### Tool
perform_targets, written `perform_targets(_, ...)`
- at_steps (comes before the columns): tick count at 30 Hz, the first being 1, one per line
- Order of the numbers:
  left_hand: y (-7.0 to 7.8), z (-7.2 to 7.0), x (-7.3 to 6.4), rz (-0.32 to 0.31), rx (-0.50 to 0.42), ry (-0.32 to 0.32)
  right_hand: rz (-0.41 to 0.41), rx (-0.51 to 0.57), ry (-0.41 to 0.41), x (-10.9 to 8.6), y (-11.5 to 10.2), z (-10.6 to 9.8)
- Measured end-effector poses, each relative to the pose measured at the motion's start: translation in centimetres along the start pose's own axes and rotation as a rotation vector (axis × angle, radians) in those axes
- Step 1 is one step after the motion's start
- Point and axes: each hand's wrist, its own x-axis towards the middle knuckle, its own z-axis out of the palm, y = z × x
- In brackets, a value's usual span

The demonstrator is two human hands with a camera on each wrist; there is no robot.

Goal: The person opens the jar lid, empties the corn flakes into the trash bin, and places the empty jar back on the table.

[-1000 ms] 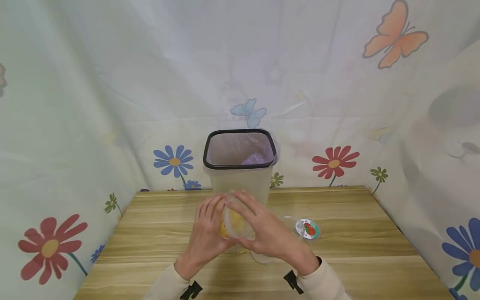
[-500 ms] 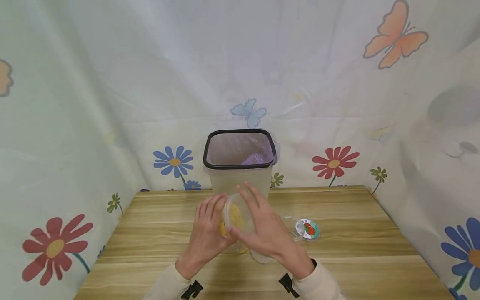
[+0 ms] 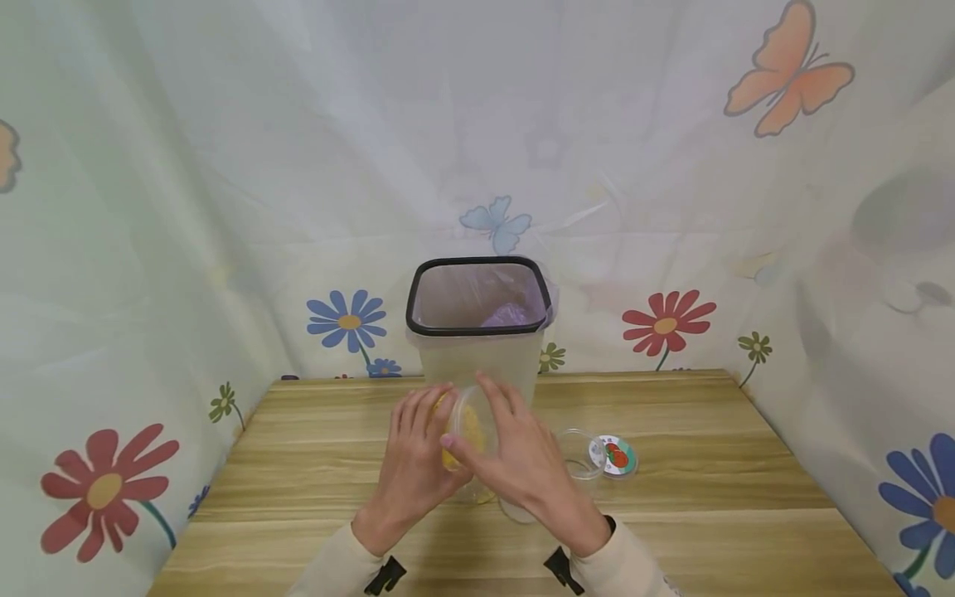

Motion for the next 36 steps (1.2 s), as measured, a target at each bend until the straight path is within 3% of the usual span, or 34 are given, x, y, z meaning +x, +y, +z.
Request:
perform_targets(6, -0.1, -0.1, -0.1, -0.007, -0.007, 0.001, -0.079, 0.059, -0.024, 0.0, 0.1, -0.4)
perform_targets(14, -0.3, -0.2, -0.2, -0.028, -0.053, -0.001, -0.357, 0.041, -0.006, 0.3, 1.2, -0.7)
perform_targets(17, -0.4, -0.3, -0.2, -0.039, -0.074, -0.006, -0.418, 0.023, 0.002, 0.4, 1.4, -0.9)
perform_targets(23, -0.4, -0.6, -0.1, -0.077, -0.086, -0.012, -0.439, 0.012, 0.013, 0.4, 1.5, -1.3)
perform_targets(36, -1.7, -1.6, -0.9, -0.185, -0.137, -0.029, -0.391, 0.039, 0.011, 0.1, 1.9, -1.1)
